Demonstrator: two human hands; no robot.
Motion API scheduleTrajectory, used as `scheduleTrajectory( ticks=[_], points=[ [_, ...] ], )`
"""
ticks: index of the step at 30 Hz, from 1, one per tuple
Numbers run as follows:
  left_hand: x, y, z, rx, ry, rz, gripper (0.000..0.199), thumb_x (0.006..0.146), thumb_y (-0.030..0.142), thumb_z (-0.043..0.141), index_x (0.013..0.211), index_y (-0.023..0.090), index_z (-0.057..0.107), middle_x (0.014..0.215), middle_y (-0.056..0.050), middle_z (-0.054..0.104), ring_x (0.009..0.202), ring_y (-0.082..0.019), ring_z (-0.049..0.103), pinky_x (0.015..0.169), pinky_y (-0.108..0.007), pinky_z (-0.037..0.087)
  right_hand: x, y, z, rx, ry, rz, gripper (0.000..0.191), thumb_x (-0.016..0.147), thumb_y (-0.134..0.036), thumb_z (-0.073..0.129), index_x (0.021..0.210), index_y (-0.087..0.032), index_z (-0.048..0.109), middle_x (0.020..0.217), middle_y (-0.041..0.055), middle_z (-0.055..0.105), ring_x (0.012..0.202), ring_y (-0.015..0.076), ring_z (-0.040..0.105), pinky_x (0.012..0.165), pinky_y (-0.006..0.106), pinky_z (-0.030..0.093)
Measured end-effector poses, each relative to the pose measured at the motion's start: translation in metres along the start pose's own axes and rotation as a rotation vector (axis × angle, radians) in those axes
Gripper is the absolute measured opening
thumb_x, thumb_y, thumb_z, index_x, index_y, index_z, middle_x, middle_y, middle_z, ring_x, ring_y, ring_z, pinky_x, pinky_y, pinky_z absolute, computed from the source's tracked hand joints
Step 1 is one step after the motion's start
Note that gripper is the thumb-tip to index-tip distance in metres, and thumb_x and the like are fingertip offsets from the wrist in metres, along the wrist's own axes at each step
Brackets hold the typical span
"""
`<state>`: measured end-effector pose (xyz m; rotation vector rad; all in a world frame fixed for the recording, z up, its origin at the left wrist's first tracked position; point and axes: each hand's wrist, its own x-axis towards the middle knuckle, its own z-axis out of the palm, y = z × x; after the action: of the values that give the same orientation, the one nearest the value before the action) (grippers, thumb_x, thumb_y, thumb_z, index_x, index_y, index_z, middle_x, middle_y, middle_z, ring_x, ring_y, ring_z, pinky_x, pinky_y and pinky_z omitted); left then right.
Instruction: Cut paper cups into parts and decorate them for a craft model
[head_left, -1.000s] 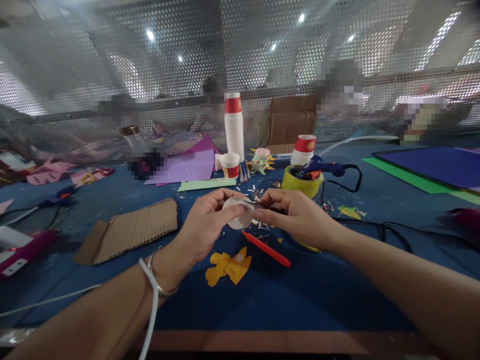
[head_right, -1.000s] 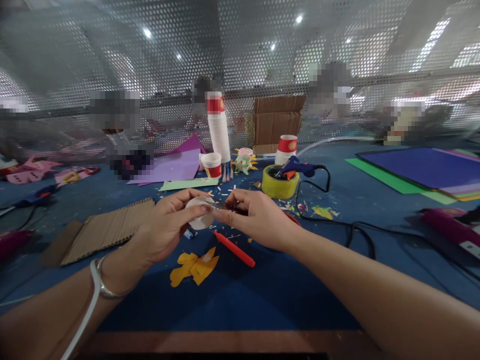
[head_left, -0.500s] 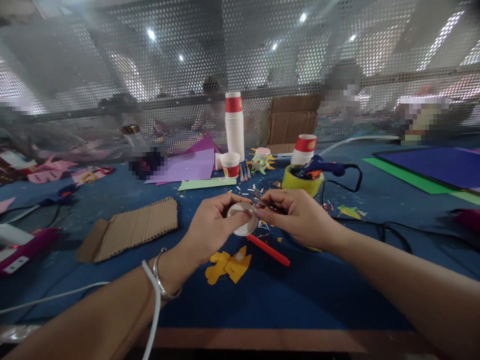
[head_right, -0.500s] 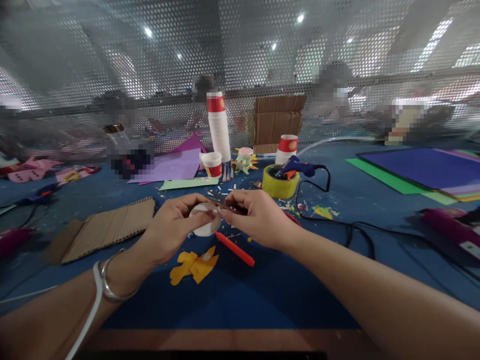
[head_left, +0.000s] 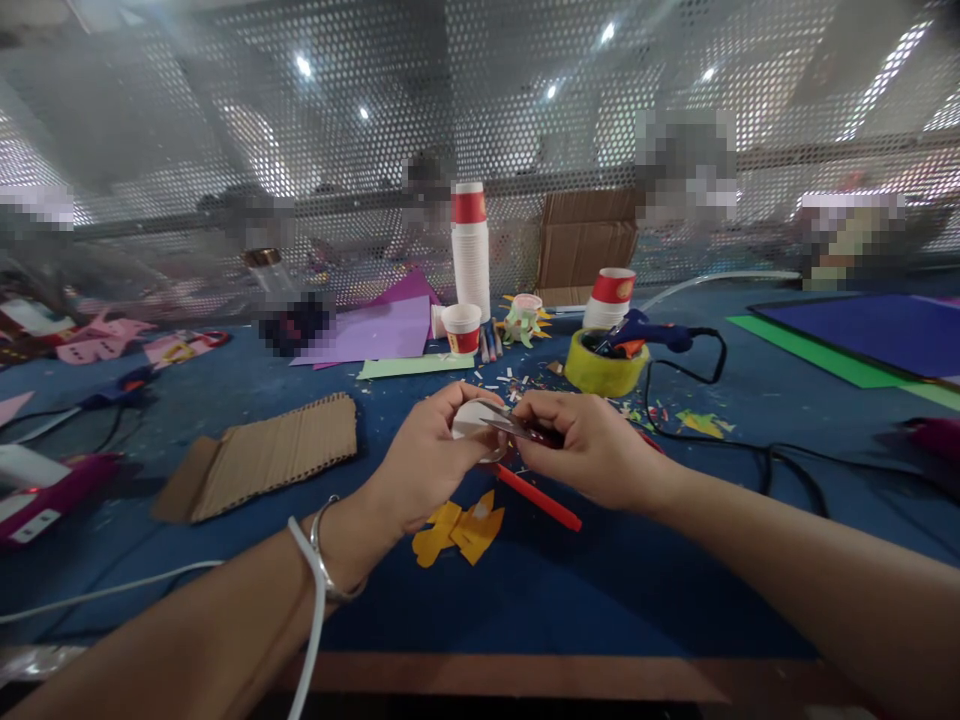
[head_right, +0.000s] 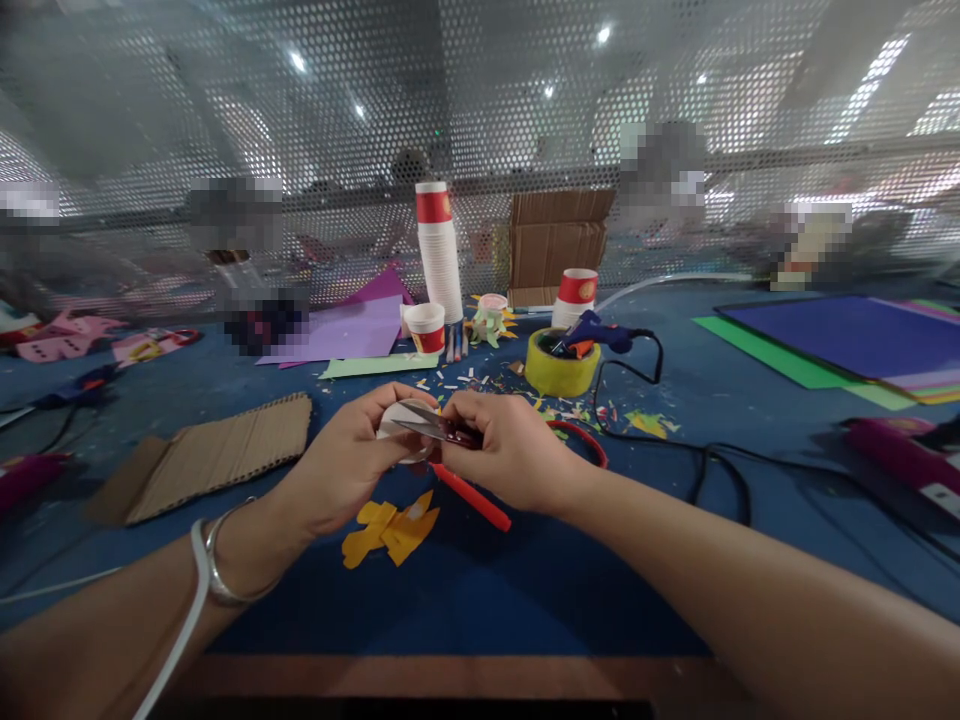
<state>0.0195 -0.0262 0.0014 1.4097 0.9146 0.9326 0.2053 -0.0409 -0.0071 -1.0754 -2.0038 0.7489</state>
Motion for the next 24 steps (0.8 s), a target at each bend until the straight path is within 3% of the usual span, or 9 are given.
scheduleTrajectory(
  ticks=[11, 17, 24],
  points=[
    [0.002, 0.012, -0.012, -0.035, -0.200, -0.136, 0.031, 0.065, 0.018, 0.082, 0.087, 0.015, 0.062, 0.071, 0.001, 0.068, 0.061, -0.012, 0.062, 0.051, -0.022, 0.047, -0.002, -0.002, 0.003, 0.126, -0.092, 0.015, 0.003, 0.078, -0.021, 0.056, 0.076, -0.018, 0.058, 0.067, -0.0028, 0.053, 0.061, 0.0111, 0.043, 0.056, 0.025, 0.034],
    [0.003, 0.012, -0.014, -0.019, -0.245, -0.155, 0.033, 0.066, 0.024, 0.086, 0.086, 0.016, 0.061, 0.071, 0.001, 0.068, 0.060, -0.012, 0.064, 0.049, -0.021, 0.046, -0.002, -0.001, 0.001, 0.179, -0.130, -0.003, 0.002, 0.075, -0.018, 0.055, 0.075, -0.019, 0.055, 0.067, -0.0037, 0.049, 0.061, 0.0109, 0.040, 0.057, 0.026, 0.034],
    [0.003, 0.013, -0.013, -0.042, -0.274, -0.192, 0.034, 0.063, 0.018, 0.087, 0.084, 0.017, 0.060, 0.065, 0.002, 0.067, 0.056, -0.011, 0.061, 0.049, -0.021, 0.045, 0.001, -0.003, -0.002, 0.260, -0.179, -0.006, 0.006, 0.073, -0.016, 0.054, 0.070, -0.020, 0.051, 0.065, -0.0048, 0.044, 0.061, 0.0105, 0.038, 0.056, 0.026, 0.032]
  ],
)
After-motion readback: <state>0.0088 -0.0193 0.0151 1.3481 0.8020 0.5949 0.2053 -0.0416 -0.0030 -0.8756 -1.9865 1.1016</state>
